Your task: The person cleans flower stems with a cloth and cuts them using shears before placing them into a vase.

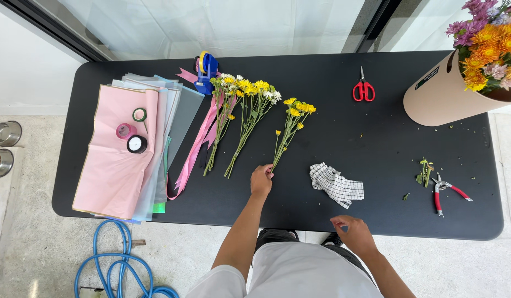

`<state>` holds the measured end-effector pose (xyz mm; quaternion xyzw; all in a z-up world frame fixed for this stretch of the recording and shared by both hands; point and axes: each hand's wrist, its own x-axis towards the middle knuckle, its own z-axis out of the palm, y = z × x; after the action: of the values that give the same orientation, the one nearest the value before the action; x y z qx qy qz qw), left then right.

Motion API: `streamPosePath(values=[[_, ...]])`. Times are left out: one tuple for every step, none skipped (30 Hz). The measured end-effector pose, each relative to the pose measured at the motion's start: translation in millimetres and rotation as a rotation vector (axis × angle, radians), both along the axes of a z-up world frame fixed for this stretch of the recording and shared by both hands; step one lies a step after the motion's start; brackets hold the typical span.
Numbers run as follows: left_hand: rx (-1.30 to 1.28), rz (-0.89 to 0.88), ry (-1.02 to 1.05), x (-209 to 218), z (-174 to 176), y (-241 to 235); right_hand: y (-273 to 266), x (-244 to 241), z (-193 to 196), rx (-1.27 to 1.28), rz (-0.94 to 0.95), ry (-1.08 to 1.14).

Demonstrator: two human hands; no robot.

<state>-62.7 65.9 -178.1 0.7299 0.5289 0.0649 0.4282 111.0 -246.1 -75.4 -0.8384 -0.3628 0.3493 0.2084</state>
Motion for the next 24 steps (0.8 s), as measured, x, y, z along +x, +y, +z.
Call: streamPosePath(values=[[-0.013, 0.021, 0.047, 1.1, 9.3, 0.4, 0.9, 0.0, 2.0, -0.019, -0.005, 0.004], [-0.012, 0.015, 0.043, 2.0, 14.0, -0.7, 0.0, -0.4, 0.8, -0.018, -0.012, 0.000], [0.008, 0.020, 0.096, 2.8, 18.2, -1.7, -0.8, -0.6, -0.9, -0.018, -0.018, -0.004], [0.028, 0.025, 0.149, 3.5, 22.6, -2.8, -1.7, -0.9, -2.4, -0.018, -0.025, -0.009], [0.029, 0.019, 0.143, 3.3, 25.2, -3.4, -1.3, -1.8, -0.6, -0.017, -0.031, -0.014], [0.021, 0.027, 0.169, 3.1, 28.0, -4.2, -1.1, -2.7, 1.3, -0.039, -0.027, -0.006], [0.013, 0.034, 0.193, 3.8, 30.2, -4.5, -0.6, -2.9, 2.7, -0.060, -0.025, 0.001], [0.015, 0.028, 0.186, 4.0, 28.6, -5.4, -0.3, -2.7, 2.5, -0.059, -0.032, -0.006], [0.009, 0.053, 0.189, 3.5, 27.6, -5.5, 0.4, -3.2, 2.5, -0.069, -0.035, 0.007], [0.003, 0.079, 0.191, 3.0, 26.6, -5.8, 1.0, -3.8, 2.4, -0.079, -0.038, 0.020], [0.006, 0.072, 0.185, 3.1, 28.3, -6.1, 1.2, -3.9, -1.0, -0.076, -0.045, 0.014], [-0.014, 0.078, 0.192, 3.2, 30.0, -6.4, 1.3, -3.9, -4.4, -0.072, -0.023, -0.008], [-0.035, 0.085, 0.198, 3.5, 31.9, -6.8, 1.4, -3.7, -7.6, -0.068, 0.000, -0.030], [-0.032, 0.078, 0.193, 3.6, 33.3, -7.5, 2.2, -4.5, -5.0, -0.065, -0.008, -0.036], [0.015, 0.070, 0.218, 3.7, 34.4, -7.7, 3.5, -5.3, -2.8, -0.084, -0.025, -0.013], [0.062, 0.062, 0.243, 3.7, 35.5, -7.9, 4.9, -6.1, -0.7, -0.102, -0.042, 0.011], [0.066, 0.057, 0.238, 4.8, 41.9, -7.7, 4.4, -6.0, -1.4, -0.099, -0.048, 0.007], [0.095, 0.067, 0.224, 5.8, 48.2, -7.5, 3.9, -5.9, -2.3, -0.103, -0.045, 0.001], [0.123, 0.080, 0.210, 5.5, 54.1, -7.8, 3.3, -6.2, -3.7, -0.107, -0.040, -0.003], [0.126, 0.078, 0.207, 5.0, 49.5, -6.1, 1.3, -6.8, -5.8, -0.104, -0.043, -0.006], [0.111, 0.056, 0.247, 4.8, 45.3, -4.4, -0.5, -6.8, -7.5, -0.088, -0.031, -0.011], [0.096, 0.034, 0.288, 4.6, 41.1, -2.5, -2.2, -6.8, -9.1, -0.072, -0.020, -0.017], [0.097, 0.033, 0.284, 4.4, 37.3, -2.4, -2.7, -7.0, -8.4, -0.071, -0.022, -0.021], [0.093, 0.021, 0.291, 4.4, 33.4, -2.3, -3.4, -7.2, -7.9, -0.096, -0.038, -0.010]])
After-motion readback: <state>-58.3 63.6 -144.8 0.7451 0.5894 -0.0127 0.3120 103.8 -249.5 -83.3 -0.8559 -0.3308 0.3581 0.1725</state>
